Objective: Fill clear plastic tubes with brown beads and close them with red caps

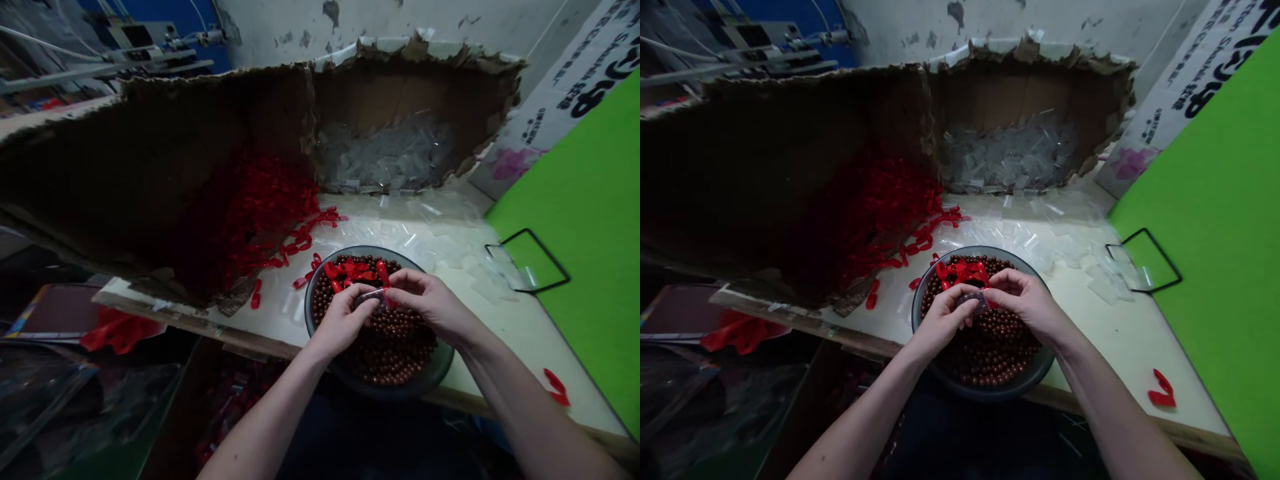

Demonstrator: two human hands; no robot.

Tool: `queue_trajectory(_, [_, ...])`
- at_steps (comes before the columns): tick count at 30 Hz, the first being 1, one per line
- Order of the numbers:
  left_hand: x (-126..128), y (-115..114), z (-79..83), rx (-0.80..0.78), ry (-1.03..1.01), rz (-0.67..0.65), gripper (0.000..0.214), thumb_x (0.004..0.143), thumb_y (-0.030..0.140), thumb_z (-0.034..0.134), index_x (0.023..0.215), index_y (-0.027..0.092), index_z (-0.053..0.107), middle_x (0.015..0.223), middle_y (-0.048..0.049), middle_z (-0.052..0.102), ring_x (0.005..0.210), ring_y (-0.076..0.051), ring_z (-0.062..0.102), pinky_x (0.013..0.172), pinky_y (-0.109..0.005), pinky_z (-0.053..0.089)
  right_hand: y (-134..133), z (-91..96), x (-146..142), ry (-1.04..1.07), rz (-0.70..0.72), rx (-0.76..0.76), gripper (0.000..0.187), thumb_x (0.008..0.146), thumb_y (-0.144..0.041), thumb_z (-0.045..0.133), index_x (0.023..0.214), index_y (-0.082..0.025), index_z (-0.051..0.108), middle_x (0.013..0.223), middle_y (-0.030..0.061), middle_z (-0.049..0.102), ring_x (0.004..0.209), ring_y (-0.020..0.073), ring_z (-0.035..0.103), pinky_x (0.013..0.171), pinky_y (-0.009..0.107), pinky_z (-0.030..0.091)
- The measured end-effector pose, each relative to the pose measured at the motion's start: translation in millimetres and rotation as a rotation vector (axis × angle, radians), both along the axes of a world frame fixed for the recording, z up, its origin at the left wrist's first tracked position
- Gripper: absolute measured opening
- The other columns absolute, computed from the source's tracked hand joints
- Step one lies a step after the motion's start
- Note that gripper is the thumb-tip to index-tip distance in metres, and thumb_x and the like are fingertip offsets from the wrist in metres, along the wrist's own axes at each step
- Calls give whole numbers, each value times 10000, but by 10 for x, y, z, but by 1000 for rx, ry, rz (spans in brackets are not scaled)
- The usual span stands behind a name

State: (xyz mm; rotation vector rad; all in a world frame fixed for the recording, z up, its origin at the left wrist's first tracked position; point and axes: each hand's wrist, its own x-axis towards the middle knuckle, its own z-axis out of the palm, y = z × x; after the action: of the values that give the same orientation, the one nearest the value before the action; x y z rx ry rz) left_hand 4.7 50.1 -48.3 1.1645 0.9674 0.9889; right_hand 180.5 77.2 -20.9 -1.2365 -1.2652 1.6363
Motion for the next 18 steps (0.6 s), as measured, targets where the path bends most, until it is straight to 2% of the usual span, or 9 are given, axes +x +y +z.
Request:
queue_trajectory(3, [6,-3,-22,45,50,1,223,859,312,561,1005,156,624,800,-3,607,603,-76,490,575,-197,398,-7,-4,15,-11,6,-5,284,674,-347,805,828,-189,627,755,-29,645,686,93,586,659,214,456])
queue_trajectory(7, [14,-21,-51,129,153,18,220,882,304,527,1022,172,633,924,-37,659,753,-127,571,695,-230,439,-17,-23,27,-47,9,-5,278,673,-350,804,802,-176,630,739,-18,657,687,104,596,656,223,458])
queue_trajectory(12, [13,-46,-56,223,253,16,202,897,270,499,1019,180,633,956,-44,671,890,-166,600,819,-264,439,-58,-108,-38,-23,-32,-34,295,656,-353,816,794,-173,629,751,-11,667,700,120,617,670,239,474])
queue_trajectory(15, [15,-41,-49,218,244,43,193,892,270,507,998,172,636,958,-48,668,898,-164,596,818,-261,437,-100,-137,-73,2,-81,-13,302,653,-361,819,800,-174,633,742,-20,659,699,109,609,671,223,469])
queue_trajectory(18, [22,-20,-32,122,140,25,193,870,294,545,975,163,639,857,-29,651,756,-126,577,685,-223,434,-108,-116,-43,8,-79,-13,308,661,-381,813,813,-175,642,736,-17,656,690,110,603,658,223,471])
